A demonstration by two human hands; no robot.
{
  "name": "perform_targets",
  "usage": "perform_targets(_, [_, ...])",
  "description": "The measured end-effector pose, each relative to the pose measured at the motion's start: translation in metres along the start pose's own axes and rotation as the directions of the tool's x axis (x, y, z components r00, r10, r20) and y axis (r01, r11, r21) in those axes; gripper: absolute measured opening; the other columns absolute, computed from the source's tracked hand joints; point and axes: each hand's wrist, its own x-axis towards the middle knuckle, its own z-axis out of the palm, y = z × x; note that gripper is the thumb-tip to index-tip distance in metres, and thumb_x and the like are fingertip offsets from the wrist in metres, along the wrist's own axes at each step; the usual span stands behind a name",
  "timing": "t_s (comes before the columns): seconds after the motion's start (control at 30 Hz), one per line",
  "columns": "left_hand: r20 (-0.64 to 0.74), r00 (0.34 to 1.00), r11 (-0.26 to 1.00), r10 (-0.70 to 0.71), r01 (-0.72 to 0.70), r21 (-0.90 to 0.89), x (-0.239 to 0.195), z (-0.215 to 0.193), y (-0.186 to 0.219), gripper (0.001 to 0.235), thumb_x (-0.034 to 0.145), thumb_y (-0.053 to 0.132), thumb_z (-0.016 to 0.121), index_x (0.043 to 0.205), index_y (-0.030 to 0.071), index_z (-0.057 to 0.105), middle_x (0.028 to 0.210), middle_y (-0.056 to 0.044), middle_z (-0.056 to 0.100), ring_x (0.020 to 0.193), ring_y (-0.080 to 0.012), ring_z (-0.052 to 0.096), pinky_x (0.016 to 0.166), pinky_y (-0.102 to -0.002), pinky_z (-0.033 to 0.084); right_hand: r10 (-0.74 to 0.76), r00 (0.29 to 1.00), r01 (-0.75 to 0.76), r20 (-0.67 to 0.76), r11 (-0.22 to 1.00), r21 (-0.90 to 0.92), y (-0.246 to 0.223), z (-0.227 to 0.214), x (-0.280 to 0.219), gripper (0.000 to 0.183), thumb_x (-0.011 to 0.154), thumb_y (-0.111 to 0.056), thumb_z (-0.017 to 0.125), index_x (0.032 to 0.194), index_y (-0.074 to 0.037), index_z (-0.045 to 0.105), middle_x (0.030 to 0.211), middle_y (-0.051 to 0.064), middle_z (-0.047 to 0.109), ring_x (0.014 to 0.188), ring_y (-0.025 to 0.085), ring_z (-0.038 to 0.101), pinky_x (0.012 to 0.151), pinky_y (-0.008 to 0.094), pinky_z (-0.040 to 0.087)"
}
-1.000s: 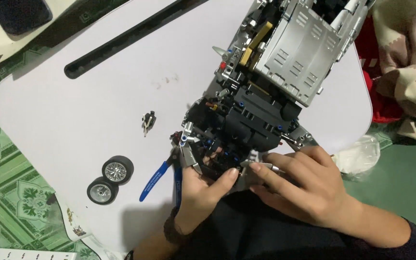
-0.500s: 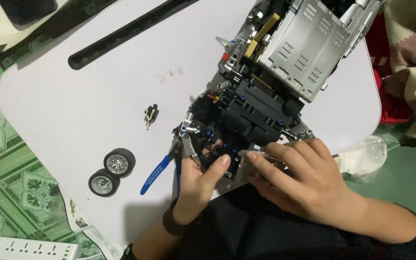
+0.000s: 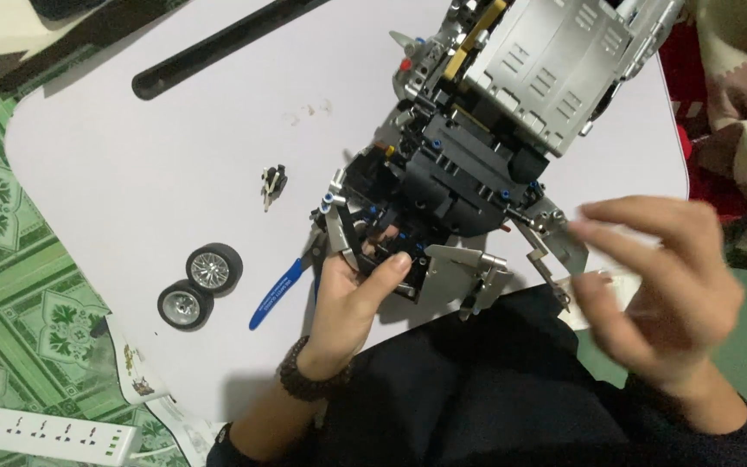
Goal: The person assembles a complex Lego vehicle by attaching various grey and black plastic pieces to the main chassis. They connect small components to the front section, aligning and snapping them into place. The person also handles wheels and uses pliers to assist with the assembly process.
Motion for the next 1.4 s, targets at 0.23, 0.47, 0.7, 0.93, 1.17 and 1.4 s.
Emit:
perform_targets(0.23, [0.101, 0.994, 0.996, 0.05, -0.056, 0.066, -0.002, 0.002, 0.016, 0.044, 0.085, 0.032, 0.063, 0.119, 0.005, 0.057, 0.111, -0.006, 0.063, 0.107, -0.0208, 0.06, 0.098, -0.037, 0.049, 0.445, 0.858, -0.348, -0.256, 0.871, 0.345, 0.035, 0.015, -0.036, 0.026, 0.11, -0.012, 0.043, 0.111, 0.012, 0.051, 0.101, 0.025, 0.052, 0.092, 0.032, 0.053, 0.082, 0.036, 0.046])
perform_targets(0.47, [0.083, 0.995, 0.988, 0.061, -0.073, 0.139, -0.004, 0.01, 0.023, 0.037, 0.079, 0.023, 0.072, 0.109, 0.006, 0.061, 0.098, -0.005, 0.068, 0.095, -0.0185, 0.065, 0.086, -0.033, 0.057, 0.836, 0.425, -0.365, -0.347, 0.509, 0.78, 0.047, 0.064, -0.072, 0.017, 0.103, -0.029, 0.043, 0.094, -0.016, 0.046, 0.071, -0.002, 0.049, 0.053, 0.007, 0.037, 0.048, 0.02, 0.033])
perform_targets(0.7, [0.039, 0.997, 0.987, 0.06, -0.065, 0.15, -0.007, 0.01, 0.018, 0.047, 0.076, 0.028, 0.073, 0.113, 0.004, 0.06, 0.108, -0.009, 0.068, 0.105, -0.0217, 0.065, 0.095, -0.035, 0.054, 0.865, 0.49, -0.258, -0.114, 0.268, 0.928, 0.016, 0.075, -0.068, 0.032, 0.097, -0.033, 0.048, 0.119, -0.011, 0.047, 0.119, 0.013, 0.052, 0.109, 0.024, 0.054, 0.075, 0.042, 0.061])
perform_targets(0.93, [0.095, 0.988, 0.985, 0.125, -0.112, -0.128, -0.003, 0.008, -0.018, 0.039, 0.084, 0.018, 0.071, 0.115, -0.005, 0.063, 0.098, -0.014, 0.07, 0.092, -0.0155, 0.063, 0.082, -0.034, 0.055, 0.75, 0.662, 0.005, -0.004, 0.0, 1.0, 0.035, 0.115, -0.107, 0.078, 0.077, -0.067, 0.043, 0.127, -0.007, 0.046, 0.118, 0.012, 0.055, 0.111, 0.027, 0.055, 0.111, 0.041, 0.042])
perform_targets(1.17, [0.069, 0.993, 0.994, 0.093, -0.096, 0.043, -0.016, 0.033, 0.015, 0.033, 0.078, 0.019, 0.077, 0.1, -0.005, 0.07, 0.082, -0.013, 0.072, 0.079, -0.0127, 0.062, 0.073, -0.032, 0.055, 0.545, 0.838, -0.092, -0.016, 0.17, 0.981, 0.055, 0.168, -0.179, 0.082, 0.058, -0.042, 0.066, 0.127, -0.001, 0.049, 0.121, 0.017, 0.057, 0.098, 0.028, 0.06, 0.092, 0.044, 0.05])
perform_targets(1.4, [0.265, 0.96, 0.978, 0.092, -0.137, 0.155, -0.029, 0.046, 0.007, 0.044, 0.076, 0.017, 0.078, 0.108, -0.009, 0.065, 0.089, -0.019, 0.072, 0.08, -0.016, 0.063, 0.07, -0.036, 0.056, 0.501, 0.865, -0.163, -0.027, 0.332, 0.929, 0.024, 0.122, -0.144, 0.076, 0.059, -0.014, 0.077, 0.126, 0.002, 0.045, 0.106, 0.015, 0.059, 0.081, 0.023, 0.056, 0.073, 0.038, 0.053])
